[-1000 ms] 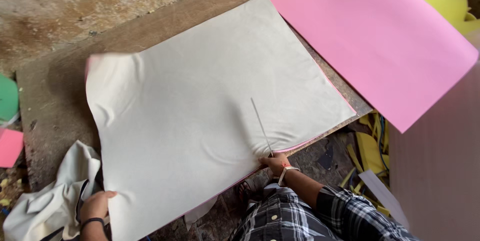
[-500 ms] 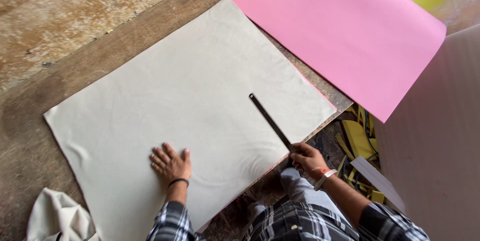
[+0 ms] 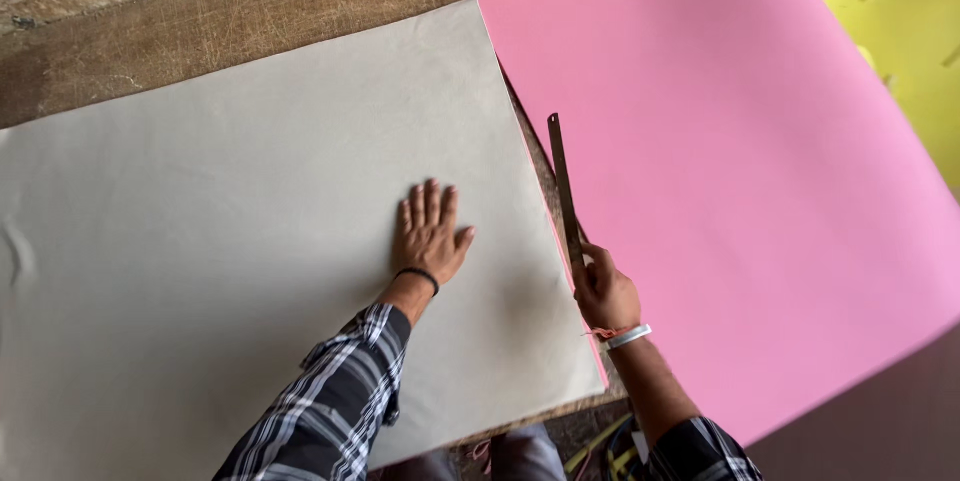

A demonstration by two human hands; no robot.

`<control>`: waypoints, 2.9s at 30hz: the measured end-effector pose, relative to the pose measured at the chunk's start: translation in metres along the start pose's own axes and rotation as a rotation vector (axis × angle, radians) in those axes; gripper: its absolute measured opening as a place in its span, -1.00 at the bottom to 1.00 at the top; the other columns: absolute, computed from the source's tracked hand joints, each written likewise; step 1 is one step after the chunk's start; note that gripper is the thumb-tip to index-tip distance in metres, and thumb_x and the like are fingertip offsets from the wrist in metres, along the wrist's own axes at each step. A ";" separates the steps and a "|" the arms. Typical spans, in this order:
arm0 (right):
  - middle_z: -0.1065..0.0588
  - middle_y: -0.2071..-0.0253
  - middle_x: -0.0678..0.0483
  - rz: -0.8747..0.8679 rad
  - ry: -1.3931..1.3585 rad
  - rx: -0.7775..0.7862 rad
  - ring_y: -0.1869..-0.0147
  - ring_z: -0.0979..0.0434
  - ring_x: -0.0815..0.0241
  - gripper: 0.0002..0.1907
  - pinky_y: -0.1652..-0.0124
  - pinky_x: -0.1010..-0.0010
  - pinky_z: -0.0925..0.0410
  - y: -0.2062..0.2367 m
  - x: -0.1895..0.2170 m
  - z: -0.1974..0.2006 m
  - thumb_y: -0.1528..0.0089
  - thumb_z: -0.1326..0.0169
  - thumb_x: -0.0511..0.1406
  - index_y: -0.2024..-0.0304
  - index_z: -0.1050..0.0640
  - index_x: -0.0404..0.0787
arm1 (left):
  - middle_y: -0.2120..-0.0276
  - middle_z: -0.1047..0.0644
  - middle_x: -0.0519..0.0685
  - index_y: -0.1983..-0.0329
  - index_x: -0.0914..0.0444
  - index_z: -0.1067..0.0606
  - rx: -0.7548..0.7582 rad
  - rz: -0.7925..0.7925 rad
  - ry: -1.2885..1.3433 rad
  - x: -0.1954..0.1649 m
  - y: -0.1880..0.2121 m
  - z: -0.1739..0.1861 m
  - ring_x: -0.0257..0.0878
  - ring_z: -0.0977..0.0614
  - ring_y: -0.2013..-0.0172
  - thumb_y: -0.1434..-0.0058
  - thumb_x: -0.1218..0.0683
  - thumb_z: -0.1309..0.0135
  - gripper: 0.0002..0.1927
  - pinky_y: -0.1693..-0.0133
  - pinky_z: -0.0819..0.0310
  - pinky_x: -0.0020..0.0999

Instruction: The person spreads a large white fabric sheet flat on a pink foam sheet on the workbench, then uses a spray gun to apply adhesive and presses and smooths the fabric down onto the foam, folding back a corner and re-smoothing it. They reposition the sheets, use a steel ruler along the edge, and briefly handle a phone before returning to smoothing the fabric.

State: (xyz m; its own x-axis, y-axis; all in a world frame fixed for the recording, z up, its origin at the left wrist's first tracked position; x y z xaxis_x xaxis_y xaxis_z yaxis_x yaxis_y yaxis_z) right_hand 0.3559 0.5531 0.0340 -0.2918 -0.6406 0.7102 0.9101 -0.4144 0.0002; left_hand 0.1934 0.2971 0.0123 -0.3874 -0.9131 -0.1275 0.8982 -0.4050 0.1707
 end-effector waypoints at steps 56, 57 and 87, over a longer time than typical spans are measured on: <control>-0.57 0.48 0.16 0.274 0.363 0.066 0.54 -0.55 0.15 -0.49 0.57 0.26 -0.36 0.148 -0.065 0.008 -0.31 -0.08 -0.21 -0.33 -0.47 0.07 | -0.56 0.15 0.14 -0.60 0.02 0.16 0.168 -0.220 -0.043 -0.175 0.137 -0.090 0.12 0.17 -0.53 -0.34 -0.43 0.31 -0.12 -0.41 0.44 0.27; -0.58 0.46 0.17 0.268 0.357 0.037 0.53 -0.55 0.14 -0.49 0.55 0.26 -0.37 0.155 -0.068 0.009 -0.31 -0.08 -0.21 -0.34 -0.46 0.10 | -0.56 0.15 0.14 -0.60 0.01 0.16 0.159 -0.219 -0.044 -0.174 0.138 -0.090 0.12 0.16 -0.53 -0.34 -0.43 0.31 -0.12 -0.41 0.43 0.28; -0.62 0.20 -0.13 -0.303 0.064 -0.014 0.15 -0.61 -0.25 -0.66 0.17 0.00 -0.46 0.339 -0.128 0.103 -0.19 -0.08 -0.26 -0.03 -0.46 -0.14 | -0.58 0.30 -0.03 -0.58 -0.16 0.08 0.472 -0.372 0.007 -0.189 0.248 -0.085 -0.06 0.28 -0.54 -0.20 -0.33 -0.08 -0.04 -0.46 0.39 0.06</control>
State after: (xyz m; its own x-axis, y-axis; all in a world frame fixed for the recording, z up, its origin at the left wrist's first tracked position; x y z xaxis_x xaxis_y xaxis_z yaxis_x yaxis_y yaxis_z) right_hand 0.7318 0.5613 0.0151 -0.5674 -0.5261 0.6334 0.7751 -0.6010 0.1952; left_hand 0.5070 0.3729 -0.0045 -0.6553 -0.7064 -0.2676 0.5131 -0.6762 0.5286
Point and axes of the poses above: each hand's wrist, its own y-axis away from the middle knuckle, its own z-axis out of the back of the hand, x = y × z, the point moved 8 cm from there along -y, towards the middle knuckle
